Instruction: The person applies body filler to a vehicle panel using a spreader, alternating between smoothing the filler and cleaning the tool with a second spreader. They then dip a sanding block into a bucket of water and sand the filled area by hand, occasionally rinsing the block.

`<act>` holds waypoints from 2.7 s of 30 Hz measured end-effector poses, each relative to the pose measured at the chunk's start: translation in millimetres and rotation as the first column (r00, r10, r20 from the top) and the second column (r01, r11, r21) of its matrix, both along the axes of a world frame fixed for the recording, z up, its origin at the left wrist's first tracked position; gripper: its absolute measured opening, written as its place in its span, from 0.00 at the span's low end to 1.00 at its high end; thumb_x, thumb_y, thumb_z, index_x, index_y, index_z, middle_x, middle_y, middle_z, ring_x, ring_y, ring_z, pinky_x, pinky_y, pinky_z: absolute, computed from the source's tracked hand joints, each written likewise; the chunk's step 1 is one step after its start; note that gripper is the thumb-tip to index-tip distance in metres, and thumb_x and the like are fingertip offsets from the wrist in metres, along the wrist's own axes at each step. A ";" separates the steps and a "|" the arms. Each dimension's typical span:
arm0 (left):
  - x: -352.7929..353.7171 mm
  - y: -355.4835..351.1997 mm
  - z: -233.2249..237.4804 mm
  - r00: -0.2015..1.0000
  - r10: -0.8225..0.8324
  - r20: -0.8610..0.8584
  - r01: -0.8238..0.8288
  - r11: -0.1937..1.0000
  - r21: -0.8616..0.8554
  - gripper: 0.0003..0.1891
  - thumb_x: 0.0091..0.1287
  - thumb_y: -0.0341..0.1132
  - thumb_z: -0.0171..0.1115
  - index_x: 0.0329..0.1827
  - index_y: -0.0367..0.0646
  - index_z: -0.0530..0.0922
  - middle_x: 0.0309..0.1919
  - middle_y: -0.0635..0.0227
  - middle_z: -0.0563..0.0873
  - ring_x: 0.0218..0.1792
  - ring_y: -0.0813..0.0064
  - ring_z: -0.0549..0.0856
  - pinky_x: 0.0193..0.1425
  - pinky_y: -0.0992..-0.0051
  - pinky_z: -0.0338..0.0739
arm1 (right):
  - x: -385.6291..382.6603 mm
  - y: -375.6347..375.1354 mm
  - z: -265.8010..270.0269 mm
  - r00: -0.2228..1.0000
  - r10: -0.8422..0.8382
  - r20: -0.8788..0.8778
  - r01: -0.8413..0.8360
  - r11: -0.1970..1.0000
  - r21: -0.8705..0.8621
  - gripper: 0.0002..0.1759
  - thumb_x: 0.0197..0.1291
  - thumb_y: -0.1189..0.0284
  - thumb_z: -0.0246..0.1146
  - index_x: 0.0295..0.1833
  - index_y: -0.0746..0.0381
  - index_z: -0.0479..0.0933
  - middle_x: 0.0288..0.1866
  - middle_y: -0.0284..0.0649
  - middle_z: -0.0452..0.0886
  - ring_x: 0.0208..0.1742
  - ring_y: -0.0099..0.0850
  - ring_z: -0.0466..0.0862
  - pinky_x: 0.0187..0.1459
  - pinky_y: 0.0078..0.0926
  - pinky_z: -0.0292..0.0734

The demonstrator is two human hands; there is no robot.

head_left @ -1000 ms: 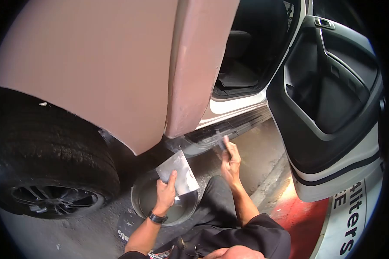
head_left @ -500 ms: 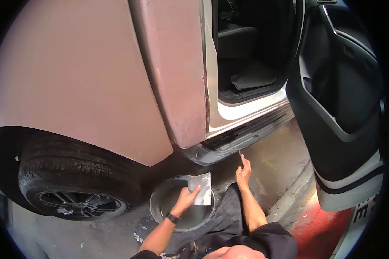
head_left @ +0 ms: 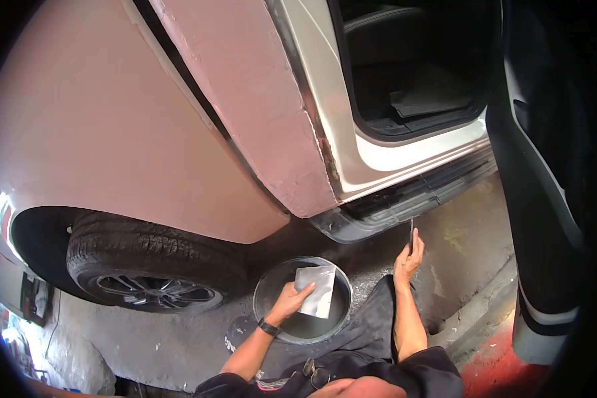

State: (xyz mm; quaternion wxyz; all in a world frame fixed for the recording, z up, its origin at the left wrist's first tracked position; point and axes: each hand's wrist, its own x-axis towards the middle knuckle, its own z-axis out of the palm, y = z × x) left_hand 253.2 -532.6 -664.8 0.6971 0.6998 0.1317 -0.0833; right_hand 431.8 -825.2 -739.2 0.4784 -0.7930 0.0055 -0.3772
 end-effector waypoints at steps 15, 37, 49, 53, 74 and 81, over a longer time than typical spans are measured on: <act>-194.9 63.6 16.3 0.477 0.877 -0.046 -0.864 0.459 -0.207 0.22 0.73 0.40 0.67 0.58 0.29 0.77 0.48 0.59 0.87 0.46 0.69 0.88 0.48 0.69 0.84 | -54.3 69.7 26.9 0.788 0.564 0.248 -0.523 0.825 -0.215 0.29 0.60 0.90 0.56 0.68 0.65 0.76 0.64 0.53 0.78 0.66 0.55 0.78 0.73 0.59 0.66; -120.9 6.2 25.2 0.814 0.580 -0.023 -0.567 0.788 -0.239 0.18 0.73 0.38 0.69 0.56 0.32 0.81 0.46 0.63 0.90 0.42 0.78 0.87 0.49 0.74 0.82 | -47.8 60.4 43.2 0.925 0.361 -0.118 -0.273 0.847 0.456 0.16 0.73 0.73 0.57 0.58 0.73 0.79 0.44 0.45 0.83 0.44 0.33 0.81 0.50 0.32 0.77; -44.5 -32.7 72.9 0.963 0.262 0.060 -0.252 0.958 -0.137 0.21 0.77 0.44 0.64 0.58 0.33 0.83 0.44 0.68 0.89 0.40 0.83 0.84 0.44 0.77 0.80 | -17.2 19.1 43.0 0.977 0.211 -0.016 -0.063 0.363 0.930 0.12 0.69 0.70 0.64 0.51 0.68 0.77 0.49 0.42 0.82 0.47 0.32 0.82 0.50 0.35 0.81; -17.1 -55.6 113.8 0.987 0.155 -0.044 -0.161 0.938 -0.307 0.19 0.79 0.43 0.61 0.60 0.37 0.82 0.48 0.71 0.89 0.45 0.84 0.86 0.48 0.78 0.81 | -38.5 39.9 82.9 0.977 0.210 0.022 -0.142 0.575 0.806 0.12 0.71 0.71 0.63 0.52 0.69 0.78 0.48 0.40 0.83 0.48 0.30 0.81 0.54 0.32 0.78; 31.5 -100.3 58.1 0.875 0.456 0.161 -0.282 0.751 -0.597 0.15 0.79 0.40 0.62 0.52 0.34 0.83 0.44 0.65 0.89 0.44 0.75 0.89 0.50 0.73 0.85 | -103.1 0.5 183.2 0.608 0.794 -0.020 -0.757 0.586 0.289 0.24 0.58 0.85 0.58 0.62 0.66 0.81 0.57 0.42 0.85 0.59 0.36 0.83 0.60 0.29 0.77; 18.7 -80.1 97.6 0.840 0.513 0.179 -0.231 0.635 -0.737 0.16 0.79 0.40 0.61 0.56 0.35 0.81 0.49 0.66 0.87 0.48 0.78 0.85 0.55 0.73 0.81 | -94.5 -14.6 171.2 0.720 0.592 -0.362 -0.530 0.132 -0.838 0.39 0.48 0.92 0.55 0.69 0.59 0.77 0.61 0.51 0.81 0.60 0.51 0.83 0.61 0.40 0.80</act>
